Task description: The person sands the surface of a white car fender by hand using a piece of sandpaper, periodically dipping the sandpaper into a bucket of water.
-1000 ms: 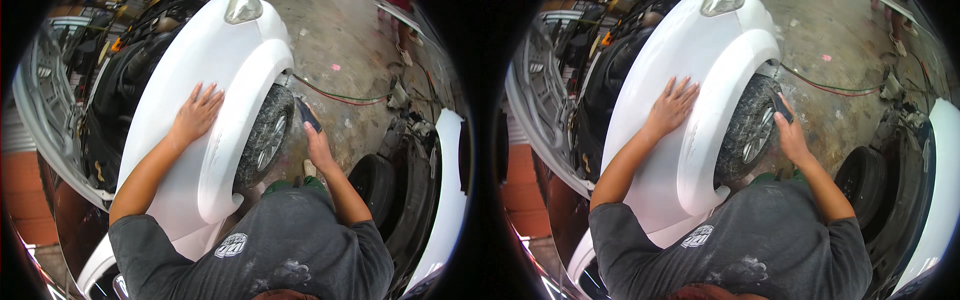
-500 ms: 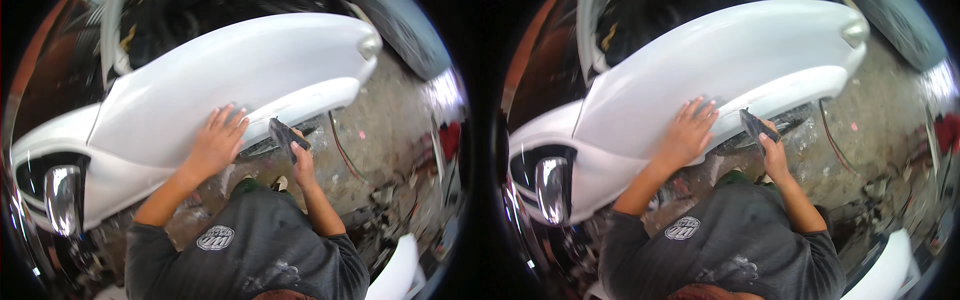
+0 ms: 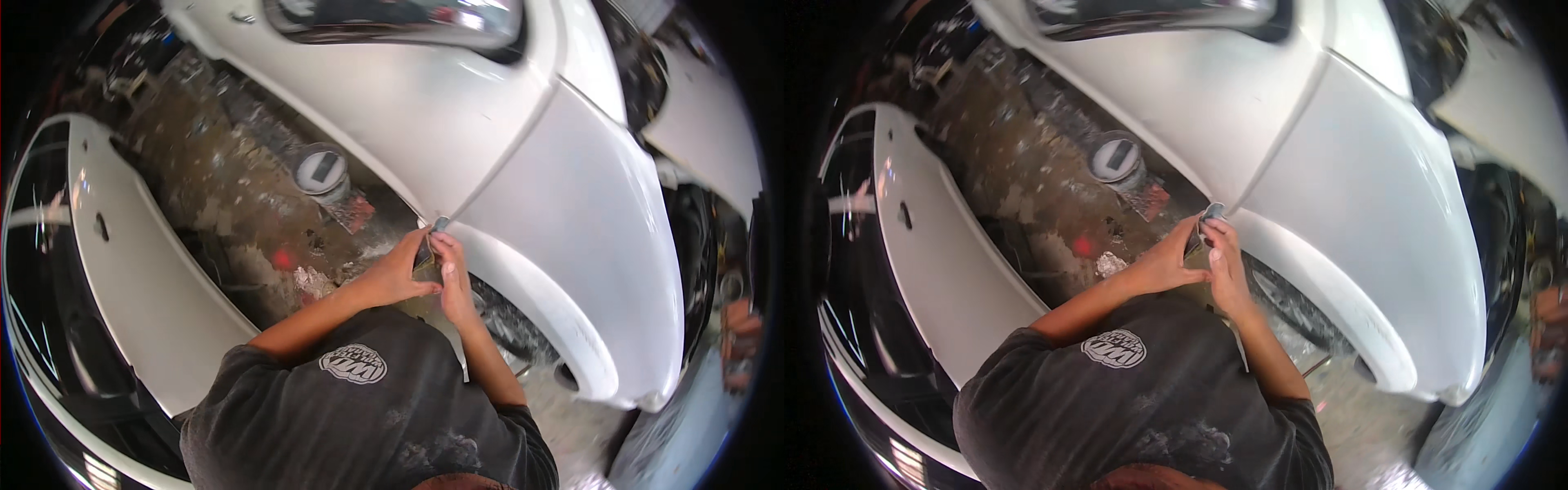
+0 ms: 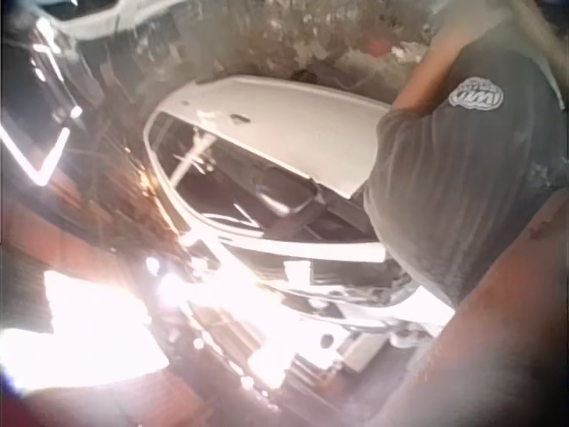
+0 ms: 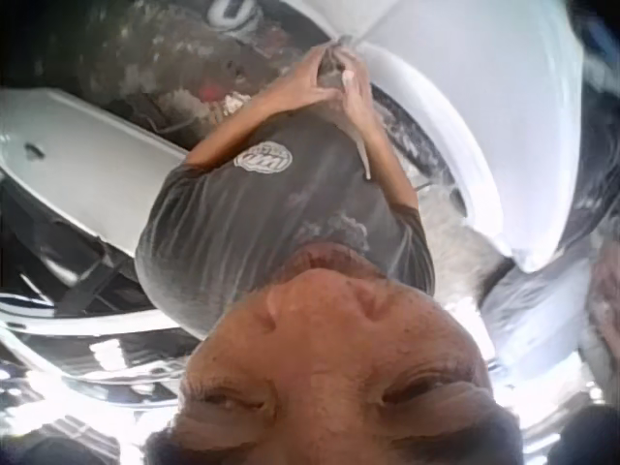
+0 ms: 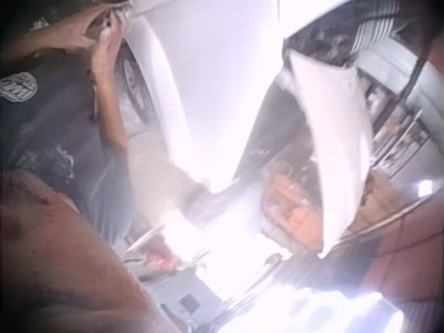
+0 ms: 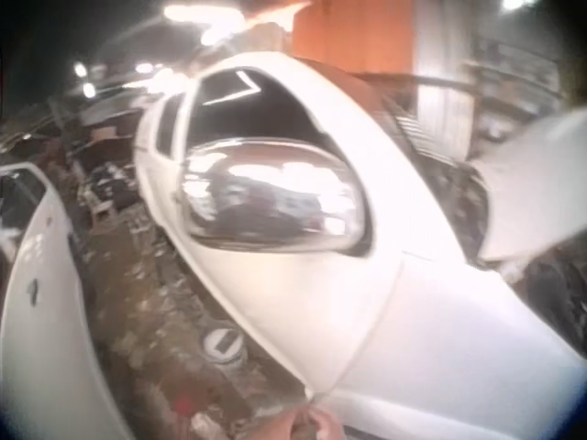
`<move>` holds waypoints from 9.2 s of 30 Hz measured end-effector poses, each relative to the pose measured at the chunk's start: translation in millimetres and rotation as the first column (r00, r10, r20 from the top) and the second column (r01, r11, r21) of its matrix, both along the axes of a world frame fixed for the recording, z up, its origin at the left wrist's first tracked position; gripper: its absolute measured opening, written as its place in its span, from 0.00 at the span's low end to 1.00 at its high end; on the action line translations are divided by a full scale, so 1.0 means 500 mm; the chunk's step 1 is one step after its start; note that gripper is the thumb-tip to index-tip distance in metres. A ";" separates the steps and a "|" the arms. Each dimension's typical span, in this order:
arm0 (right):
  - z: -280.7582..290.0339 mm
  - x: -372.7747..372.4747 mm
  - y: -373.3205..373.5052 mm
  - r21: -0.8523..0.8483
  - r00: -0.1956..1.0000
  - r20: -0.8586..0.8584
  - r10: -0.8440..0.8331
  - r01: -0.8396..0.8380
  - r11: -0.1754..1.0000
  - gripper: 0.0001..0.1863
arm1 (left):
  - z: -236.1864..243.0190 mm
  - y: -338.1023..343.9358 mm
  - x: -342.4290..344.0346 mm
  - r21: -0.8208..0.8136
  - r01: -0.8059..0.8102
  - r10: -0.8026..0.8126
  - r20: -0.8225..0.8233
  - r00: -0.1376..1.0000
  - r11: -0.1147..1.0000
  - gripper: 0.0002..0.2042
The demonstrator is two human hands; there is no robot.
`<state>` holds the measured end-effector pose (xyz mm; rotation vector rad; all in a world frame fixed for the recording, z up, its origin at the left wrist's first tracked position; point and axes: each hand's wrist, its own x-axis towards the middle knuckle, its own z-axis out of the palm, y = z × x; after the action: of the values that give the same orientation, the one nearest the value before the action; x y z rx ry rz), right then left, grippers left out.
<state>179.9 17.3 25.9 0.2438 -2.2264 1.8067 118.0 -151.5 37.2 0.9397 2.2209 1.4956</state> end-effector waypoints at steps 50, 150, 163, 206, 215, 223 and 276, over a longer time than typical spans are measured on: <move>-0.922 -1.032 -0.541 0.486 0.581 0.771 -0.260 -0.273 0.830 0.37 | -0.980 -0.467 -0.834 -0.687 0.053 0.369 0.452 0.812 0.725 0.15; -0.134 0.277 -0.069 -0.219 -0.447 0.209 -0.870 0.845 -0.487 0.19 | -0.135 0.438 0.114 0.467 0.788 -0.703 0.708 -0.061 0.402 0.18; -0.078 0.326 -0.080 -0.449 -0.200 0.319 -0.926 0.829 -0.334 0.16 | -0.060 0.404 0.124 0.504 0.817 -0.828 0.557 -0.060 0.280 0.21; -0.137 0.650 -0.068 -0.343 -0.587 0.177 -0.790 0.715 -0.609 0.21 | -0.126 0.404 0.550 0.490 0.844 -0.717 0.668 -0.202 0.218 0.13; -0.172 0.865 0.023 -0.729 -0.257 0.434 -0.864 0.463 -0.504 0.20 | -0.110 0.611 0.689 0.488 0.872 -0.640 0.683 -0.353 0.040 0.11; -0.100 0.970 0.210 -0.604 -0.371 0.369 -0.852 0.601 -0.523 0.09 | -0.106 0.792 0.809 0.469 0.882 -0.703 0.641 -0.309 0.040 0.12; 0.039 0.891 1.044 0.863 0.862 -0.504 -0.060 0.499 -0.078 0.23 | 0.352 0.995 0.264 0.381 -0.134 0.404 -0.850 0.338 0.915 0.18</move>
<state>625.5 539.3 45.7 0.2228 -2.5249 -0.4538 250.1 346.1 213.0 1.9728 3.1239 1.6124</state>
